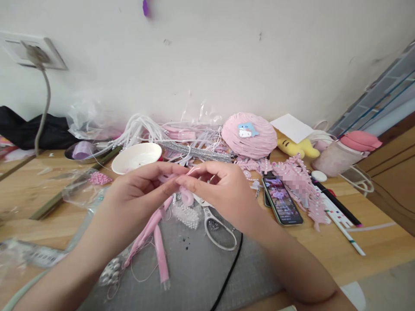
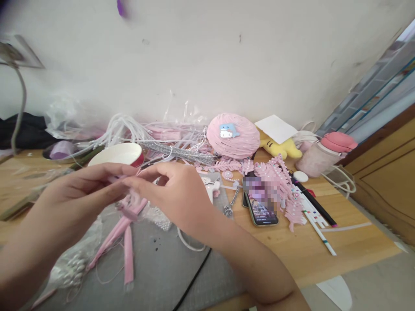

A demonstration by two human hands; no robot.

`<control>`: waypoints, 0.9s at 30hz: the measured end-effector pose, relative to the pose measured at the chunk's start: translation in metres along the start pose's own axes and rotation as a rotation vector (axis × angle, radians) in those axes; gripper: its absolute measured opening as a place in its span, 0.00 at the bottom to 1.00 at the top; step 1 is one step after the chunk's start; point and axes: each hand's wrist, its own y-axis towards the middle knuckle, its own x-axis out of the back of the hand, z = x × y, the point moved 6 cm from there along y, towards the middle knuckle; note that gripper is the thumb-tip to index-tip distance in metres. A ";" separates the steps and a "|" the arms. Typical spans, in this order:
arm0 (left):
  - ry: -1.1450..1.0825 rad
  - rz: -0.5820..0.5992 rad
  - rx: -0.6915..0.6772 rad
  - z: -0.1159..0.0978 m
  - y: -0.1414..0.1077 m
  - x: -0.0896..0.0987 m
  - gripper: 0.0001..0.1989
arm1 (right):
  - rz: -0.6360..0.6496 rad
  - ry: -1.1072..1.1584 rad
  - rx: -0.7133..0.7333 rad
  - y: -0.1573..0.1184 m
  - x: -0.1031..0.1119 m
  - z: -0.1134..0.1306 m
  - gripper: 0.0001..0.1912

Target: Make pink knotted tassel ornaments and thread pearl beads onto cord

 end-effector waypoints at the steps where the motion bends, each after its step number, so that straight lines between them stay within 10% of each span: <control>1: 0.033 -0.001 -0.013 -0.002 0.000 -0.001 0.11 | -0.002 -0.002 0.001 0.001 0.000 -0.001 0.08; 12: 0.119 -0.042 -0.123 -0.013 0.003 -0.006 0.10 | -0.011 0.063 0.048 0.008 0.000 -0.004 0.06; 27: -0.185 0.158 0.072 0.015 0.013 -0.015 0.12 | -0.057 -0.073 0.094 0.008 0.022 -0.005 0.10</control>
